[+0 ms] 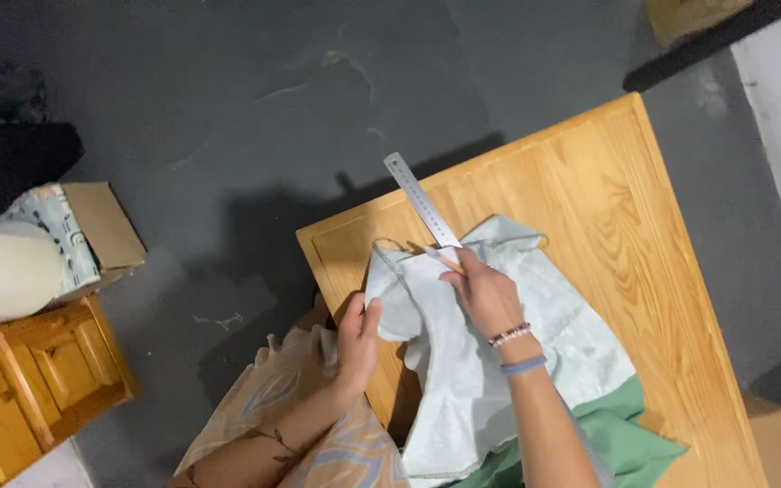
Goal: A person measures fabric using a ruler, marks it with a pen, and cuts out pattern pieces with scissors on a wooden workbench.
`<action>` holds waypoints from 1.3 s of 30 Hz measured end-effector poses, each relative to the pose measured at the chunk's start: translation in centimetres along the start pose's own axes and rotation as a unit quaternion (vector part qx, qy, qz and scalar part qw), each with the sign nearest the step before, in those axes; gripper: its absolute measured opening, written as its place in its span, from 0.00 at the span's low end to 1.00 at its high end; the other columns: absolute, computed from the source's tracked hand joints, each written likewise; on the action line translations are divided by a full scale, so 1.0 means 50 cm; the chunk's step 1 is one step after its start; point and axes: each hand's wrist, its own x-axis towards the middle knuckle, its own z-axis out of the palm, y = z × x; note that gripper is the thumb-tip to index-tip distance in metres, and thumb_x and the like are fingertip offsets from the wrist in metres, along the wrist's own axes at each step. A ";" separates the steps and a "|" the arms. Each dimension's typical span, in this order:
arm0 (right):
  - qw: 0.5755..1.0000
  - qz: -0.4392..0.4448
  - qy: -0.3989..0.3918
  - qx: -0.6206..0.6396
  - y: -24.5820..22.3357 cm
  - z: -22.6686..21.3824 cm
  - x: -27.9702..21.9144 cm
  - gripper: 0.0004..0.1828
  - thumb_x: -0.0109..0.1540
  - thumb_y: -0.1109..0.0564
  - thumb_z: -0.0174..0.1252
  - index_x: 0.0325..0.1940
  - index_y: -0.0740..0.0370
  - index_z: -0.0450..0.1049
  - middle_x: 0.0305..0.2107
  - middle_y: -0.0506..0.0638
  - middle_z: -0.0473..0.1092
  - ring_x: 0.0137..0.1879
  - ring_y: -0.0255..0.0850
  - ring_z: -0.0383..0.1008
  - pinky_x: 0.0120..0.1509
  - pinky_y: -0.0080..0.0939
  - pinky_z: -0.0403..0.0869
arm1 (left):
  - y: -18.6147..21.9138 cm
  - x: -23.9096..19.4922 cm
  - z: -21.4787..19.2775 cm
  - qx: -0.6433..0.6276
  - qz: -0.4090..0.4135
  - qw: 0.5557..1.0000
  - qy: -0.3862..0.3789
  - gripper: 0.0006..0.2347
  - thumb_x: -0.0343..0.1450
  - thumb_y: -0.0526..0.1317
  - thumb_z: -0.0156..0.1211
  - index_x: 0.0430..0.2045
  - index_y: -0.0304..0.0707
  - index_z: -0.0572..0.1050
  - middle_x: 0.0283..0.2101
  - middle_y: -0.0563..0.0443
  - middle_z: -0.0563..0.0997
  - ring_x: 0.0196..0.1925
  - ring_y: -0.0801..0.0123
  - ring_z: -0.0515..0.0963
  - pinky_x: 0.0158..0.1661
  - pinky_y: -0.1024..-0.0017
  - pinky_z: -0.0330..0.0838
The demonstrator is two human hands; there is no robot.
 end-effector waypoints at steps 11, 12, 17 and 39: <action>0.979 0.049 -0.187 -0.070 -0.056 -0.049 0.056 0.27 0.68 0.36 0.48 0.70 0.43 0.64 0.48 0.52 0.80 0.58 0.52 0.78 0.62 0.57 0.76 | 0.236 0.054 -0.070 0.335 -0.075 0.939 -0.029 0.15 0.75 0.56 0.52 0.46 0.50 0.67 0.39 0.35 0.86 0.44 0.41 0.86 0.45 0.50 0.76; 0.978 0.053 -0.191 -0.069 -0.059 -0.054 0.056 0.25 0.68 0.36 0.48 0.66 0.44 0.66 0.47 0.52 0.80 0.58 0.53 0.79 0.62 0.57 0.76 | 0.242 0.057 -0.071 0.357 -0.061 0.931 -0.045 0.15 0.75 0.55 0.52 0.49 0.53 0.64 0.40 0.37 0.86 0.45 0.43 0.86 0.47 0.51 0.76; 0.973 0.080 -0.209 -0.048 -0.079 -0.074 0.052 0.24 0.67 0.35 0.49 0.62 0.46 0.68 0.44 0.53 0.80 0.58 0.54 0.78 0.64 0.57 0.76 | 0.234 0.075 -0.075 0.419 0.039 0.907 -0.016 0.16 0.74 0.52 0.56 0.53 0.55 0.65 0.44 0.38 0.83 0.44 0.44 0.84 0.43 0.54 0.79; 0.997 -0.068 0.024 -0.007 -0.162 -0.099 0.042 0.09 0.64 0.50 0.61 0.48 0.45 0.78 0.35 0.48 0.79 0.51 0.51 0.78 0.55 0.54 0.78 | 0.210 0.146 -0.153 0.452 0.390 0.731 -0.331 0.24 0.72 0.48 0.57 0.64 0.56 0.61 0.75 0.38 0.50 0.78 0.47 0.45 0.71 0.41 0.31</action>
